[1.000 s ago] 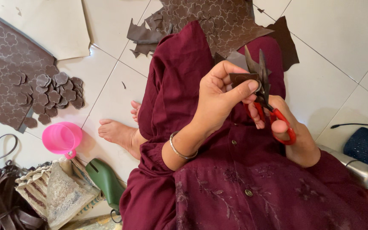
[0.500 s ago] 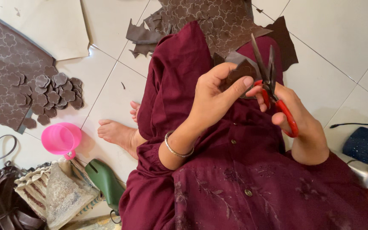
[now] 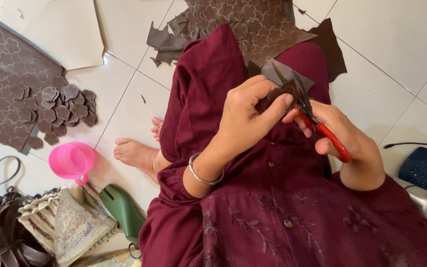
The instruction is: The person sits on the floor and cuts flower-shaped pieces from brown patterned leather scraps using red-handled scissors, trimming around pre-drawn outlines. Cut flower shapes accumulate in a pile beside them as they work through the scrap pieces one at a time.
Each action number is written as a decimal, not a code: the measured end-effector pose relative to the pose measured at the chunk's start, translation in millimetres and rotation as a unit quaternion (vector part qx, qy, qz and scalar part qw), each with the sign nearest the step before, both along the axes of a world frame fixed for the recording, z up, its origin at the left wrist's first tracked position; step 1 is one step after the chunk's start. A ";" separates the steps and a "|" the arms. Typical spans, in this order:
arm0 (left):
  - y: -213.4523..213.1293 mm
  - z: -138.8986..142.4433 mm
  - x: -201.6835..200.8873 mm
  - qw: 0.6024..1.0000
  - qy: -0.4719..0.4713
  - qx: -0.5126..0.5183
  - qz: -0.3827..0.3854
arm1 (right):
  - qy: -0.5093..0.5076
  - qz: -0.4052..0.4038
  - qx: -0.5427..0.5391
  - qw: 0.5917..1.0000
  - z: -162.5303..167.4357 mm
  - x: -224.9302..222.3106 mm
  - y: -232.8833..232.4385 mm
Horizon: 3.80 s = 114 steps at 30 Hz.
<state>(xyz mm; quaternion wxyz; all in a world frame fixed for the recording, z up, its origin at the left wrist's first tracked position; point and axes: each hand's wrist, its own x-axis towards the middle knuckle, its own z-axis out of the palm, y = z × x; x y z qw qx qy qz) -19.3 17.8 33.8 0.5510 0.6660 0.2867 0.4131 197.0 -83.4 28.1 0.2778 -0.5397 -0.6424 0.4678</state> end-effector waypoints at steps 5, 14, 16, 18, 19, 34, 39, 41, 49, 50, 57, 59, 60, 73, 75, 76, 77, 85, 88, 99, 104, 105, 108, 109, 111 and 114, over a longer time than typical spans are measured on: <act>-2.8 2.1 0.5 1.000 -0.008 0.002 0.014 | 0.021 0.032 0.008 0.999 3.6 -1.0 2.1; -8.4 0.9 4.9 0.999 -0.008 -0.005 0.037 | 0.054 0.017 -0.017 0.998 -5.1 1.4 -1.5; -8.8 0.5 5.7 0.999 -0.008 -0.005 0.039 | 0.061 0.002 -0.023 0.998 0.0 -4.7 -0.6; -9.1 -0.2 6.2 0.999 -0.010 -0.002 0.041 | 0.061 -0.015 -0.023 0.998 12.9 -17.1 -2.2; -9.7 -0.6 6.8 0.999 -0.016 -0.003 0.044 | 0.071 -0.051 -0.036 0.996 21.4 -24.6 -4.9; -14.9 -0.7 10.2 0.997 -0.063 -0.027 0.037 | 0.073 -0.079 -0.049 0.993 -37.0 -8.6 -17.2; -8.8 1.1 4.5 0.998 -0.059 -0.008 0.022 | 0.086 -0.063 -0.041 0.993 -38.1 -3.5 -11.3; -6.9 1.7 1.6 0.999 -0.049 -0.008 0.015 | 0.063 -0.059 -0.055 0.995 -35.5 2.2 -10.2; -4.3 -0.9 0.4 0.999 -0.050 0.010 0.013 | 0.057 -0.045 -0.071 0.995 -33.4 16.5 -10.0; -4.5 -1.8 0.8 0.998 -0.056 0.008 0.013 | 0.056 -0.050 -0.076 0.994 -33.4 16.1 -9.5; -17.3 -8.1 12.8 0.967 -0.152 -0.202 -0.018 | 0.076 -0.076 -0.045 0.993 -32.8 8.4 -9.2; -18.7 -10.7 15.2 0.956 -0.183 -0.229 -0.021 | 0.057 -0.073 -0.046 0.995 -29.3 8.1 -9.3; -18.8 -12.0 15.7 0.949 -0.199 -0.242 -0.022 | 0.047 -0.072 -0.047 0.995 -26.9 8.3 -9.3; -15.8 -15.1 9.3 0.934 -0.196 -0.290 -0.073 | 0.059 -0.070 -0.034 0.995 -26.8 3.7 -9.3; -14.4 -14.1 8.1 0.928 -0.201 -0.302 -0.083 | 0.061 -0.078 -0.039 0.994 -29.8 6.1 -10.9; -13.9 -13.7 7.5 0.930 -0.200 -0.298 -0.083 | 0.065 -0.074 -0.045 0.994 -31.0 7.7 -11.8; -13.3 -13.6 7.0 0.931 -0.198 -0.294 -0.084 | 0.069 -0.070 -0.051 0.994 -32.2 10.3 -11.9; -11.0 -15.5 3.9 0.929 -0.205 -0.297 -0.078 | 0.063 -0.050 -0.057 0.995 -36.9 25.2 -12.5; -11.2 -16.8 4.8 0.929 -0.211 -0.297 -0.062 | 0.051 -0.052 -0.052 0.996 -34.0 23.4 -11.3; -14.1 -15.2 6.8 0.937 -0.199 -0.283 -0.056 | 0.028 -0.038 -0.044 0.998 -17.1 8.9 -4.0; -11.0 -13.1 2.4 0.955 -0.158 -0.247 -0.047 | 0.036 -0.055 -0.066 0.996 -24.0 13.5 -9.4; -10.8 -12.8 1.7 0.957 -0.158 -0.240 -0.048 | 0.041 -0.060 -0.072 0.995 -25.5 14.2 -10.8; -8.0 -12.1 1.2 0.947 -0.168 -0.267 -0.063 | 0.037 -0.066 -0.084 0.994 -28.0 14.8 -11.5; -7.4 -12.1 0.8 0.944 -0.174 -0.271 -0.067 | 0.034 -0.066 -0.086 0.994 -27.7 14.4 -11.2; -6.0 -12.0 0.5 0.939 -0.184 -0.281 -0.075 | 0.028 -0.068 -0.091 0.993 -25.4 13.3 -9.0; -5.8 -12.3 0.5 0.947 -0.166 -0.267 -0.068 | 0.032 -0.059 -0.091 0.994 -18.7 10.9 -6.1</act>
